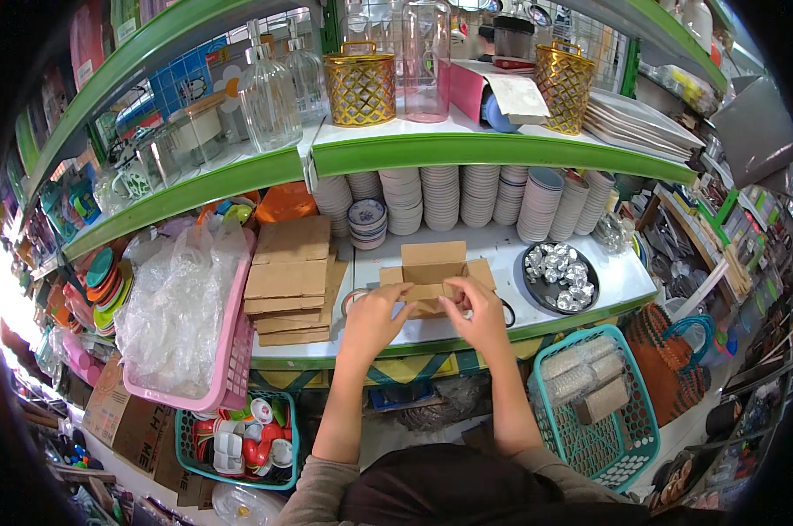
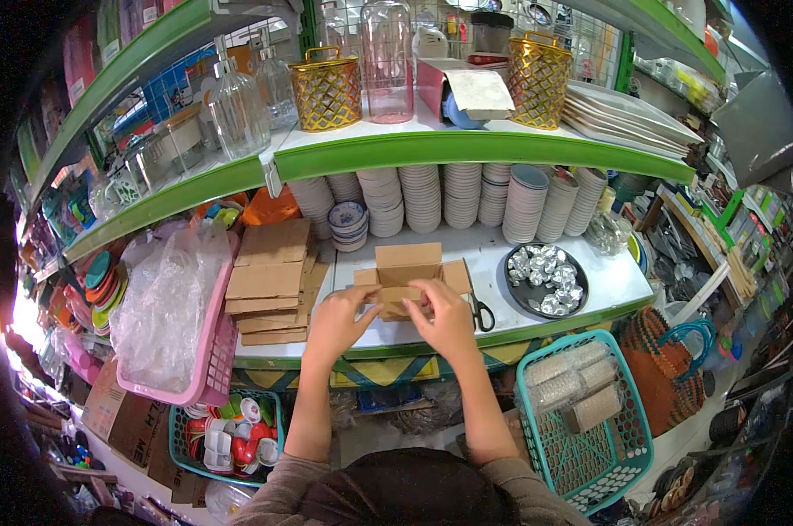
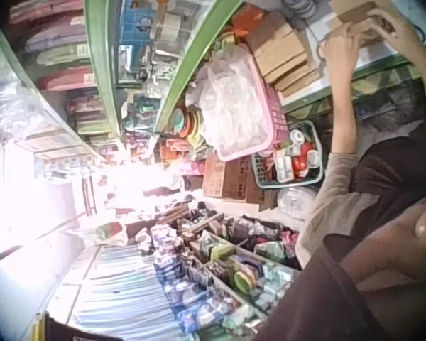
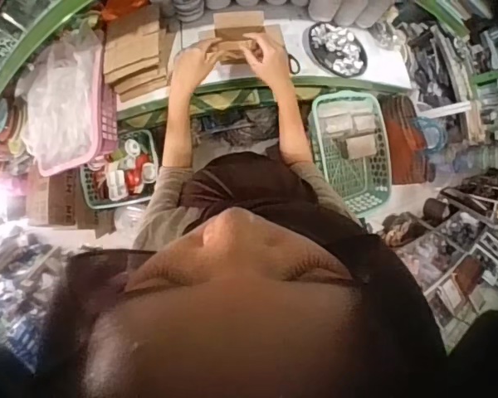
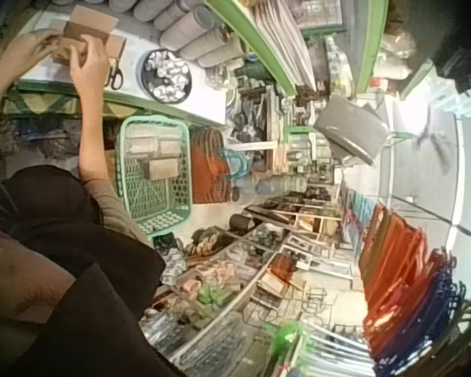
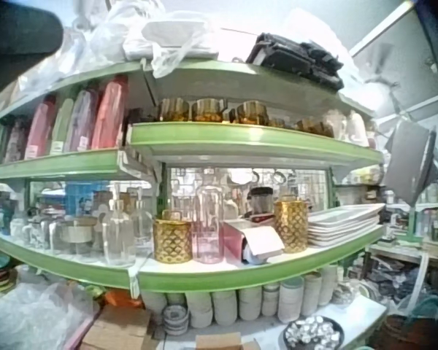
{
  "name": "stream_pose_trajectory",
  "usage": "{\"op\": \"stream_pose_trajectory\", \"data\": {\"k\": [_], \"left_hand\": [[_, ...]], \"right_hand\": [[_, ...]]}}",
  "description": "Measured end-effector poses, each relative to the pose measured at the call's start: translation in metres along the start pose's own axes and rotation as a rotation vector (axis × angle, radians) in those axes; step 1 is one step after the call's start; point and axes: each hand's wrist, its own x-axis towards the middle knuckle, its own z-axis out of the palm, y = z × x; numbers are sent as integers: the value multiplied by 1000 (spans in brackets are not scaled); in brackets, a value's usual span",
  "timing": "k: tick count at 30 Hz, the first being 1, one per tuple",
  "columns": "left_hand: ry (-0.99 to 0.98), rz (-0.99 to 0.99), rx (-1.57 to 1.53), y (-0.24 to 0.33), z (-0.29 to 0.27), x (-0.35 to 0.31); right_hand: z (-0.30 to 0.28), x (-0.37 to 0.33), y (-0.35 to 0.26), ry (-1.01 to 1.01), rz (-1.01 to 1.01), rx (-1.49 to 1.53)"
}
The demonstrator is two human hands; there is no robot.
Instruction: Assembling small cardboard boxes and placing small ceramic bowls inside them for packaging.
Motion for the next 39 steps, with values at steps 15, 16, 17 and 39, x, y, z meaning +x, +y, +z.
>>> {"op": "stream_pose_trajectory", "data": {"k": [15, 16, 17, 39], "left_hand": [[426, 11, -411, -42, 0, -80], [463, -29, -396, -48, -3, -89], [504, -58, -365, -54, -6, -99], [950, -1130, -54, -160, 19, -351]], "right_hand": [[134, -43, -43, 65, -67, 722], [144, -46, -49, 26, -74, 747], [154, -48, -57, -13, -57, 770], [402, -202, -100, -1011, 83, 793]]}}
